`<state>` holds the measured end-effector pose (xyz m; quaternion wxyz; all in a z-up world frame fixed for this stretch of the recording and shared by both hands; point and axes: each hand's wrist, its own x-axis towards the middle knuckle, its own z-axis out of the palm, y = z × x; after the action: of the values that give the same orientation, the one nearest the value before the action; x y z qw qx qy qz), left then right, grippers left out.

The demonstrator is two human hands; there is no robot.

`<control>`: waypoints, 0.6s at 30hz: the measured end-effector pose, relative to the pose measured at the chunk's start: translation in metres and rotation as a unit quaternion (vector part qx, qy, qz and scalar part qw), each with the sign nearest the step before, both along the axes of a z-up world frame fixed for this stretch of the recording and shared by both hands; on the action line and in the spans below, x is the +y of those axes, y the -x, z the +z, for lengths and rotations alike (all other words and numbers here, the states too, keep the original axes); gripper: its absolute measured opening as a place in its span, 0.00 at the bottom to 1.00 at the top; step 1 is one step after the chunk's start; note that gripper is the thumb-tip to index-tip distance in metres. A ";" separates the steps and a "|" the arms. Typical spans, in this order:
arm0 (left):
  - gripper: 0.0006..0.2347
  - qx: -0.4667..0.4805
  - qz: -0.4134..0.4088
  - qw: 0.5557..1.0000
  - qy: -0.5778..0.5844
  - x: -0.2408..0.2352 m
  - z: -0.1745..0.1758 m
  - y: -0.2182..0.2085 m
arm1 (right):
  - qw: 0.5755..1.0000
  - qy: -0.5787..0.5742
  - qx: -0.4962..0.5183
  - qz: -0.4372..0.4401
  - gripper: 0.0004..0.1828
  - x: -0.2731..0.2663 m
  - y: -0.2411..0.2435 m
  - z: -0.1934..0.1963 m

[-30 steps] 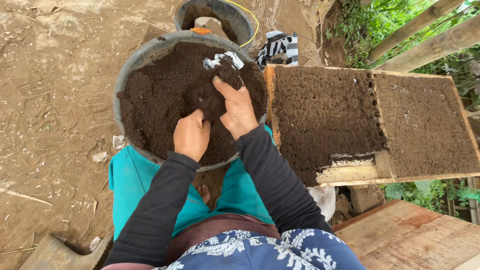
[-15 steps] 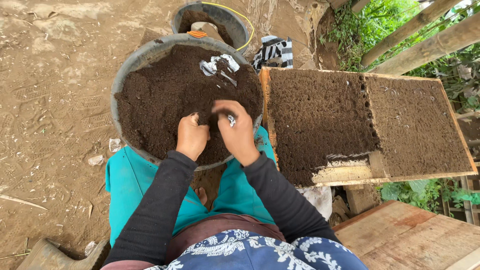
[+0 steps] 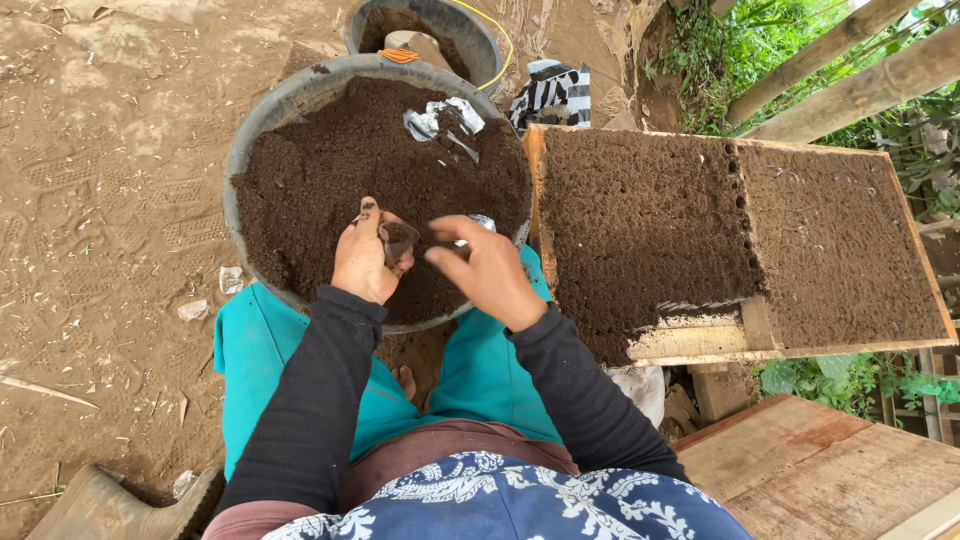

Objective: The person prepares soil for planting by handling small dark objects in a bucket and a wooden tray with their hands.

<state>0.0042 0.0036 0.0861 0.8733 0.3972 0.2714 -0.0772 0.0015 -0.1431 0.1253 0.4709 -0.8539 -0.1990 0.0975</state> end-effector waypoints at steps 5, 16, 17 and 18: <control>0.14 -0.015 0.081 0.990 0.115 0.002 -0.026 -0.009 | 0.947 0.299 0.096 0.068 0.36 0.003 -0.035 -0.053; 0.20 0.106 0.125 0.967 0.194 0.000 0.017 0.004 | 0.822 -0.435 0.278 -0.238 0.21 0.027 -0.064 -0.042; 0.32 0.140 0.143 0.950 0.241 -0.004 0.014 0.000 | 0.808 -0.465 0.275 -0.234 0.23 0.032 -0.062 -0.023; 0.32 0.139 0.142 0.950 0.242 -0.004 0.025 0.001 | 0.809 -0.465 0.273 -0.234 0.23 0.035 -0.063 -0.027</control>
<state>0.0034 -0.0003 0.1115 0.8989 0.1170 0.4164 -0.0701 0.0641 -0.1081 0.0980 0.8554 -0.4915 0.1219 0.1089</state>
